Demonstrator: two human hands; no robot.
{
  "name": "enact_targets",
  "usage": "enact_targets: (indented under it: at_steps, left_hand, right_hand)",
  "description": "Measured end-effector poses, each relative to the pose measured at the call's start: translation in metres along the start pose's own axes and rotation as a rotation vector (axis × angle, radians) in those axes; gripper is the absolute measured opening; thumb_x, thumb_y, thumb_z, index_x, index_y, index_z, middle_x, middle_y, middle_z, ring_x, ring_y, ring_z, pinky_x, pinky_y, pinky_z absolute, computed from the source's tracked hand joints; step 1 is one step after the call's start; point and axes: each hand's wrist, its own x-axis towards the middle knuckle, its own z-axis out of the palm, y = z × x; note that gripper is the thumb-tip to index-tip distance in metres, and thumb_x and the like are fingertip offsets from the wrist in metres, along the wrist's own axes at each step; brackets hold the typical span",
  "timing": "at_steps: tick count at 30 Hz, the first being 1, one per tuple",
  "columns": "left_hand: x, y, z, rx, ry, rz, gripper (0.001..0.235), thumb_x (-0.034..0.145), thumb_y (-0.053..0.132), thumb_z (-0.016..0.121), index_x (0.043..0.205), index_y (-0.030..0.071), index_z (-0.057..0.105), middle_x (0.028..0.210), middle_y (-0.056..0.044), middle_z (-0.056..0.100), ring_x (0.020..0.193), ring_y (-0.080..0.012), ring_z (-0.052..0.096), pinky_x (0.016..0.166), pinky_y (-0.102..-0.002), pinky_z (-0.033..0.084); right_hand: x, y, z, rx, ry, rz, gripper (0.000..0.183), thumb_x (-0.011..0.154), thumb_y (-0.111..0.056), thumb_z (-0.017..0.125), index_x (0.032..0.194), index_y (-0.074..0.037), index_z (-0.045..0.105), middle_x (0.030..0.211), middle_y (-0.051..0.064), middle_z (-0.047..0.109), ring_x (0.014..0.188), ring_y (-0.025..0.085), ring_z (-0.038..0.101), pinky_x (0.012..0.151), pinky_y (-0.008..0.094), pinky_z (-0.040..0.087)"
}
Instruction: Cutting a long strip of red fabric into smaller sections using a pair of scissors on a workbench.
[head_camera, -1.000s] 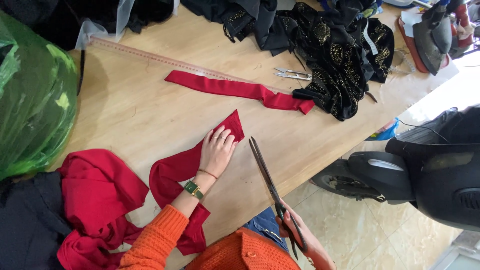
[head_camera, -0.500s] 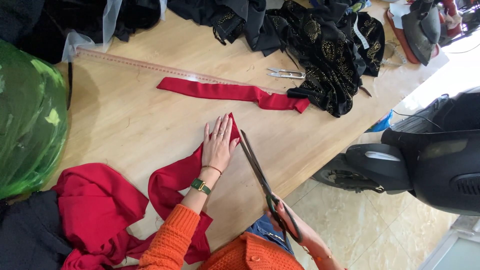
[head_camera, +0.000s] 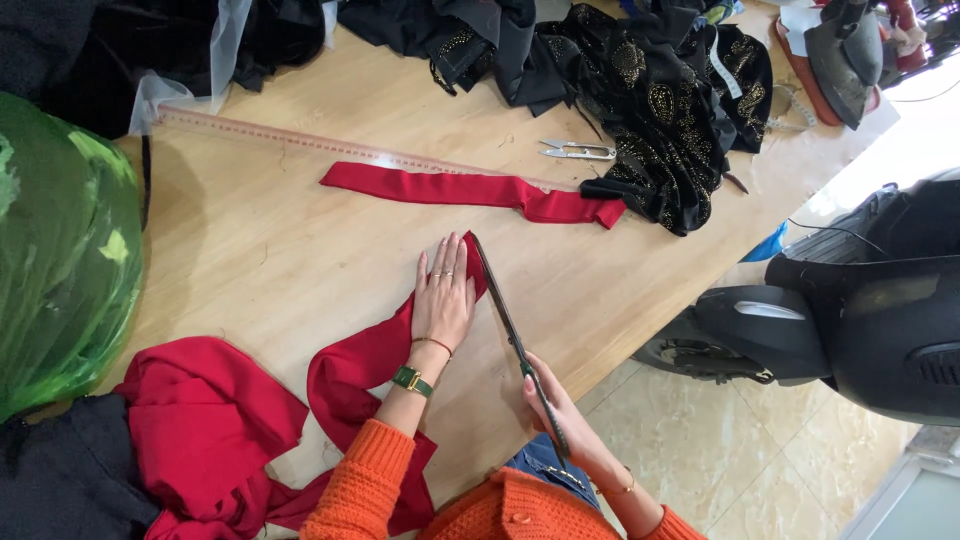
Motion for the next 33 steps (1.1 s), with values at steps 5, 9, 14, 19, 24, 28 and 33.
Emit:
enact_targets:
  at_steps: [5,9,14,19,24,28,33]
  left_hand:
    - [0.000,0.001,-0.003,0.016,-0.013,-0.003,0.068,0.105,0.031,0.040,0.164,0.005,0.019,0.173,-0.010,0.015,0.160,-0.0226,0.016,0.131,-0.047,0.010]
    - [0.000,0.001,-0.004,0.009,-0.008,-0.007,0.066,0.107,0.031,0.039,0.164,0.005,0.020,0.173,-0.010,0.016,0.160,-0.0227,0.017,0.131,-0.047,0.011]
    - [0.002,0.001,-0.005,-0.008,-0.018,-0.006,0.066,0.106,0.030,0.039,0.164,0.004,0.021,0.173,-0.011,0.018,0.159,-0.0234,0.020,0.130,-0.047,0.013]
    - [0.001,0.000,-0.004,-0.008,-0.013,-0.008,0.065,0.106,0.029,0.040,0.164,0.004,0.022,0.173,-0.011,0.017,0.159,-0.0233,0.019,0.130,-0.047,0.012]
    - [0.001,0.000,-0.004,0.006,-0.016,-0.007,0.066,0.106,0.031,0.038,0.164,0.005,0.020,0.173,-0.011,0.017,0.159,-0.0234,0.019,0.130,-0.047,0.012]
    - [0.001,-0.001,-0.002,-0.005,-0.013,-0.004,0.065,0.107,0.029,0.037,0.164,0.004,0.020,0.173,-0.010,0.017,0.159,-0.0231,0.019,0.131,-0.047,0.011]
    - [0.002,0.000,-0.003,0.016,-0.013,-0.008,0.063,0.107,0.030,0.037,0.163,0.005,0.023,0.173,-0.011,0.018,0.159,-0.0224,0.020,0.130,-0.047,0.012]
  right_hand:
    - [0.004,0.013,0.010,0.079,0.033,-0.050,0.068,0.092,-0.053,0.048,0.154,-0.025,0.043,0.100,0.002,0.049,0.071,0.012,0.035,0.059,0.025,0.033]
    - [0.003,0.008,0.014,0.017,0.090,-0.059,0.062,0.095,-0.051,0.050,0.150,-0.024,0.048,0.075,0.000,0.043,0.058,0.010,0.032,0.053,0.026,0.033]
    - [0.014,0.016,0.008,-0.016,0.085,-0.061,0.063,0.095,-0.051,0.050,0.151,-0.022,0.049,0.074,-0.001,0.048,0.055,0.008,0.035,0.049,0.023,0.031]
    - [0.024,0.027,0.004,0.000,0.074,-0.106,0.057,0.097,-0.046,0.054,0.148,-0.020,0.052,0.069,-0.005,0.041,0.051,0.005,0.031,0.046,0.022,0.030]
    - [0.021,0.017,0.004,-0.169,0.116,-0.078,0.064,0.093,-0.053,0.047,0.149,-0.023,0.049,0.120,0.002,0.068,0.084,0.013,0.058,0.069,0.027,0.047]
    - [0.029,0.029,-0.001,-0.083,0.085,-0.158,0.056,0.096,-0.046,0.054,0.145,-0.018,0.054,0.080,-0.002,0.054,0.056,0.007,0.038,0.049,0.022,0.035]
    - [0.025,0.024,0.000,-0.061,0.084,-0.124,0.059,0.095,-0.051,0.053,0.143,-0.017,0.056,0.062,-0.004,0.039,0.047,0.006,0.035,0.042,0.022,0.030]
